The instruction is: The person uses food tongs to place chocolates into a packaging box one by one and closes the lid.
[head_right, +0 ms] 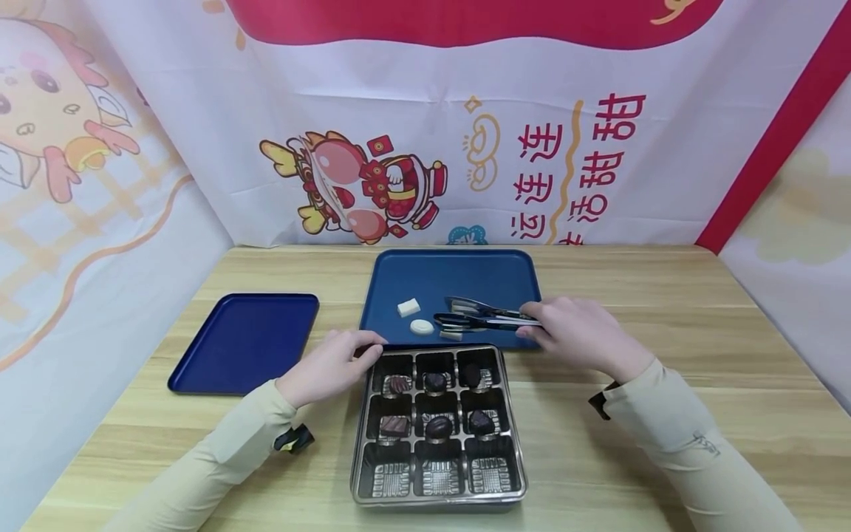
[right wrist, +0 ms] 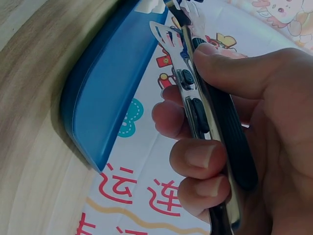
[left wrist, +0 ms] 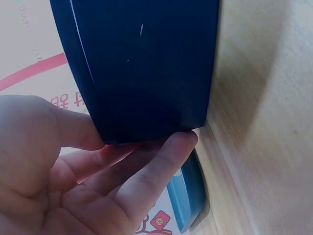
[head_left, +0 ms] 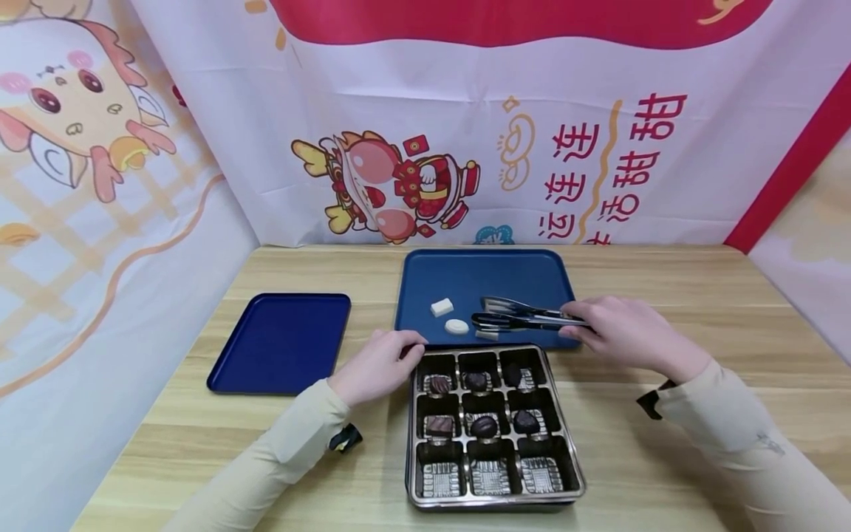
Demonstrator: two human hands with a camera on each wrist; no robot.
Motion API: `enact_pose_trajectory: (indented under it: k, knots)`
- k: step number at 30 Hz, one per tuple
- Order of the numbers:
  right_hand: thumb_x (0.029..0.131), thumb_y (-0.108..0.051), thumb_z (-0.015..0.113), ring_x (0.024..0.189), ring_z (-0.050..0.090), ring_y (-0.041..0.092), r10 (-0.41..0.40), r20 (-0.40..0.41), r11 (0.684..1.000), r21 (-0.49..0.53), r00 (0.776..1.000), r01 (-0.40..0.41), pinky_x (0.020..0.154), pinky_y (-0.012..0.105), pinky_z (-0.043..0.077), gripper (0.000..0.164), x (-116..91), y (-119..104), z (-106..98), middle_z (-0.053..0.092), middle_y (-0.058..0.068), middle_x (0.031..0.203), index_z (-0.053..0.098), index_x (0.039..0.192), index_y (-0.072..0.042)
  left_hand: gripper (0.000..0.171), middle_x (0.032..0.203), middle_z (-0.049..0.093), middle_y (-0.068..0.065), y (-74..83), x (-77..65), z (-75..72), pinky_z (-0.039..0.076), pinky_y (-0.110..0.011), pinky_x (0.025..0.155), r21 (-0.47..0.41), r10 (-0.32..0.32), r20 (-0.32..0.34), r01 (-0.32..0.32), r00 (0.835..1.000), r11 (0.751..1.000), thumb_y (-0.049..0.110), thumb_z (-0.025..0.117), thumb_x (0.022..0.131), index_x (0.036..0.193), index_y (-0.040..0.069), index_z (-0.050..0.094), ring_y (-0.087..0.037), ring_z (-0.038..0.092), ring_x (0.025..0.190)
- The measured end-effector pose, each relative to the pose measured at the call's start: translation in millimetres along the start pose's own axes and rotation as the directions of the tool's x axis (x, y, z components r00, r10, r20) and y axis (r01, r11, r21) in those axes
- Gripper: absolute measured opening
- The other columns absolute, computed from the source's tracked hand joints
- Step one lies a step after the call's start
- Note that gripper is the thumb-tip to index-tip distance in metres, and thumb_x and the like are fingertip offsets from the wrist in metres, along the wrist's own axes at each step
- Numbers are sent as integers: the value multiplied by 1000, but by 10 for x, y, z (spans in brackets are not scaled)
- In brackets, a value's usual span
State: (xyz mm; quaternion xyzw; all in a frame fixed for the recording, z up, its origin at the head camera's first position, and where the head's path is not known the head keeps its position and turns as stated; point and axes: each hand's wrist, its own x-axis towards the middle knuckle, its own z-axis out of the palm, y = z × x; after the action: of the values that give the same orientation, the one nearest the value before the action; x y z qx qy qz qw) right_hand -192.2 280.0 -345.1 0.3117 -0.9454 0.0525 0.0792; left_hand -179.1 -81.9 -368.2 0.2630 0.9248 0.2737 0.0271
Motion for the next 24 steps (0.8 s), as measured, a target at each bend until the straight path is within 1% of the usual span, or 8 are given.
enact_pose_trajectory:
  k: [3, 6, 10, 12, 14, 19, 24]
  knots:
    - [92, -34, 62, 61, 54, 5, -10, 6, 1000, 2, 1000, 10, 51, 30, 42, 31, 12, -4, 2, 65, -3, 90, 67, 109, -9, 24, 101, 65, 0, -5, -5, -2, 43, -27, 71, 3, -6, -1, 6, 1000, 1000, 16, 49, 99, 113, 5, 67, -7, 55, 70]
    - [92, -34, 63, 59, 49, 3, -17, 5, 1000, 3, 1000, 17, 51, 29, 41, 29, 12, -4, -1, 63, -6, 85, 67, 108, -9, 25, 101, 65, 1, -7, -1, -2, 43, -26, 69, 4, -3, 0, 3, 1000, 1000, 17, 49, 99, 113, 6, 67, -7, 55, 68]
    - [91, -33, 63, 58, 48, 2, -18, -1, 1000, 6, 1000, 18, 52, 30, 42, 27, 8, 3, 3, 61, -9, 81, 67, 105, -10, 26, 100, 65, 0, -6, 9, 2, 44, -25, 65, -1, 5, 5, -5, 1000, 1000, 17, 48, 100, 114, 5, 66, -7, 54, 61]
    - [91, -33, 63, 57, 47, 2, -24, -1, 1000, 8, 1000, 24, 51, 29, 41, 24, 5, 3, 10, 58, -11, 78, 66, 102, -12, 25, 100, 65, -1, -5, 8, 6, 44, -25, 65, -4, 7, 5, -7, 1000, 1000, 17, 48, 100, 113, 5, 66, -7, 54, 61]
    - [91, -33, 64, 56, 47, 2, -33, 0, 999, 10, 999, 33, 51, 29, 40, 23, 4, 3, 17, 57, -11, 76, 66, 101, -12, 25, 101, 66, -1, -4, 8, 8, 43, -25, 67, -1, 12, 2, -12, 1000, 1000, 17, 49, 100, 113, 5, 66, -6, 54, 65]
    - [91, -33, 64, 58, 50, 3, -38, -1, 999, 3, 999, 38, 50, 30, 40, 22, 10, -12, 32, 59, -10, 78, 65, 99, -12, 25, 100, 65, -1, -7, -1, 4, 43, -26, 67, -6, 9, 7, -9, 1000, 1000, 16, 48, 100, 113, 4, 66, -7, 54, 66]
    - [90, -31, 65, 56, 49, 4, -41, -6, 999, -29, 999, 41, 48, 30, 40, 18, 13, -44, 36, 56, -10, 73, 64, 94, -13, 25, 100, 65, 0, -20, 0, 5, 44, -25, 68, -8, 10, 5, -10, 1000, 1000, 16, 48, 100, 113, 5, 66, -7, 55, 66]
